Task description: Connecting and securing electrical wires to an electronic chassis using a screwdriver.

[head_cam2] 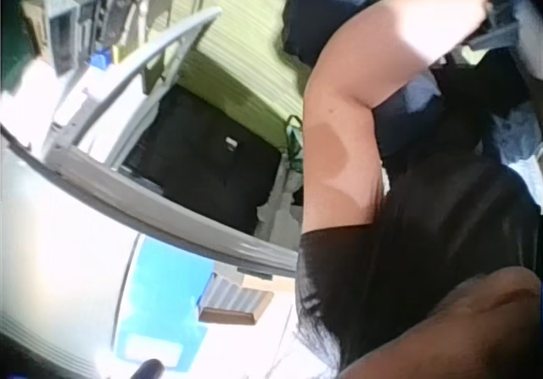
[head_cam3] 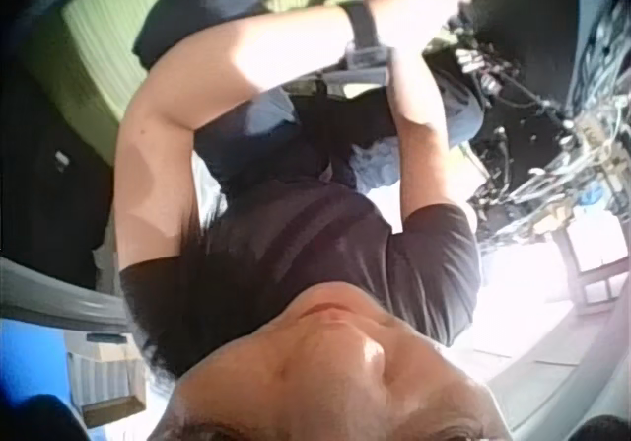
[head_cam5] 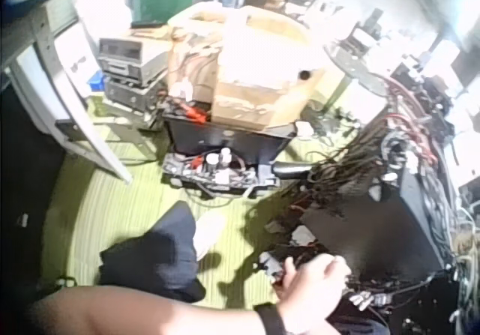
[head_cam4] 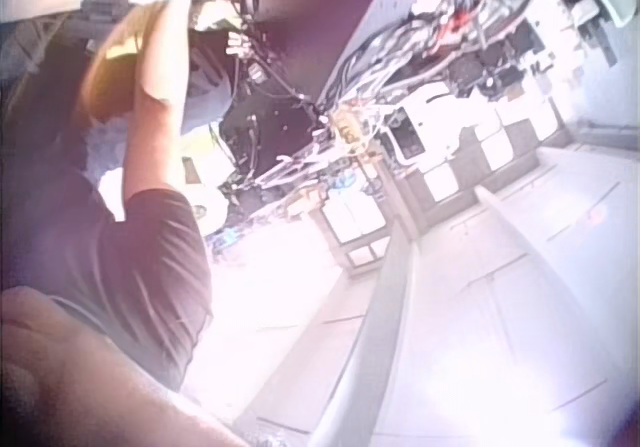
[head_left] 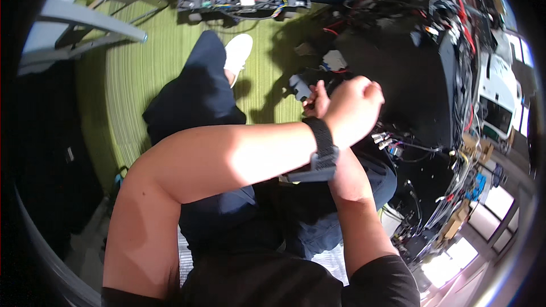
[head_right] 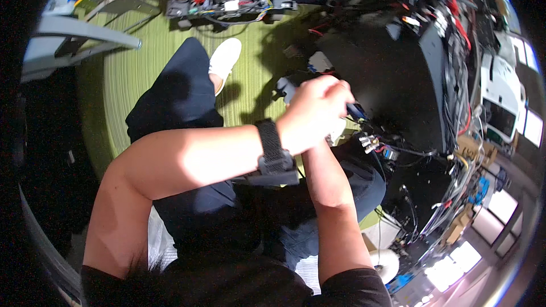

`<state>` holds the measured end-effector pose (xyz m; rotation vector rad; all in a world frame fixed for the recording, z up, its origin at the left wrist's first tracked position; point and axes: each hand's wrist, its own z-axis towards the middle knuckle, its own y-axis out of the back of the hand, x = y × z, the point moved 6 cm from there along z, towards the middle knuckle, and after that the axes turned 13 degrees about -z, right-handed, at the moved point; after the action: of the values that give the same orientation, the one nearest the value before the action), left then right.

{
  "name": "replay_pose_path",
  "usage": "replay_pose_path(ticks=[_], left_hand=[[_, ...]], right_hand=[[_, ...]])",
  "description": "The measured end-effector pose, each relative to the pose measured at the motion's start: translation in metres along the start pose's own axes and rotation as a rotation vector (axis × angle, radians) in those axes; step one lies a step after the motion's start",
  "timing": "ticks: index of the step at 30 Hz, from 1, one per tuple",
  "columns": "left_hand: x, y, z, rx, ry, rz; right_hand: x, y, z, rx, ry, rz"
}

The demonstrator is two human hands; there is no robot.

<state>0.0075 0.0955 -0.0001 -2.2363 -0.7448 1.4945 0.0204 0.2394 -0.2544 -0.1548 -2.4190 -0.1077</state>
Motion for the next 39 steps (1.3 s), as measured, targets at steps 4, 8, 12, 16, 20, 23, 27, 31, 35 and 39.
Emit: replay_pose_path(ticks=[4, 8, 12, 16, 20, 23, 27, 31, 35, 39], left_hand=[[0.009, 0.007, 0.008, 0.039, 0.106, -0.086], [0.002, 0.002, 0.007, 0.0, 0.155, -0.125], [0.013, -0.005, 0.016, 0.023, 0.174, -0.126], [0.033, -0.012, 0.028, 0.076, 0.208, -0.086], [0.053, -0.067, 0.021, 0.265, 0.24, 0.102], [0.086, -0.098, 0.016, 0.414, 0.238, 0.241], [0.129, -0.127, 0.01, 0.512, 0.245, 0.367], [0.158, -0.138, 0.01, 0.591, 0.279, 0.413], [0.176, -0.145, 0.017, 0.538, 0.374, 0.416], [0.19, -0.154, 0.018, 0.517, 0.423, 0.418]], right_hand=[[0.027, -0.014, -0.069, 0.184, 0.0, -0.107], [0.066, -0.003, -0.124, 0.25, -0.058, -0.348], [0.083, 0.037, -0.149, 0.23, 0.059, -0.533], [0.08, 0.05, -0.165, 0.246, 0.203, -0.976], [0.102, 0.053, -0.196, 0.241, 0.397, -1.262], [0.097, 0.071, -0.193, 0.261, 0.493, -1.346], [0.09, 0.089, -0.181, 0.204, 0.597, -1.526], [0.099, 0.1, -0.196, 0.262, 0.585, -1.609], [0.095, 0.112, -0.192, 0.199, 0.628, -1.612], [0.092, 0.123, -0.184, 0.189, 0.547, -1.684]])
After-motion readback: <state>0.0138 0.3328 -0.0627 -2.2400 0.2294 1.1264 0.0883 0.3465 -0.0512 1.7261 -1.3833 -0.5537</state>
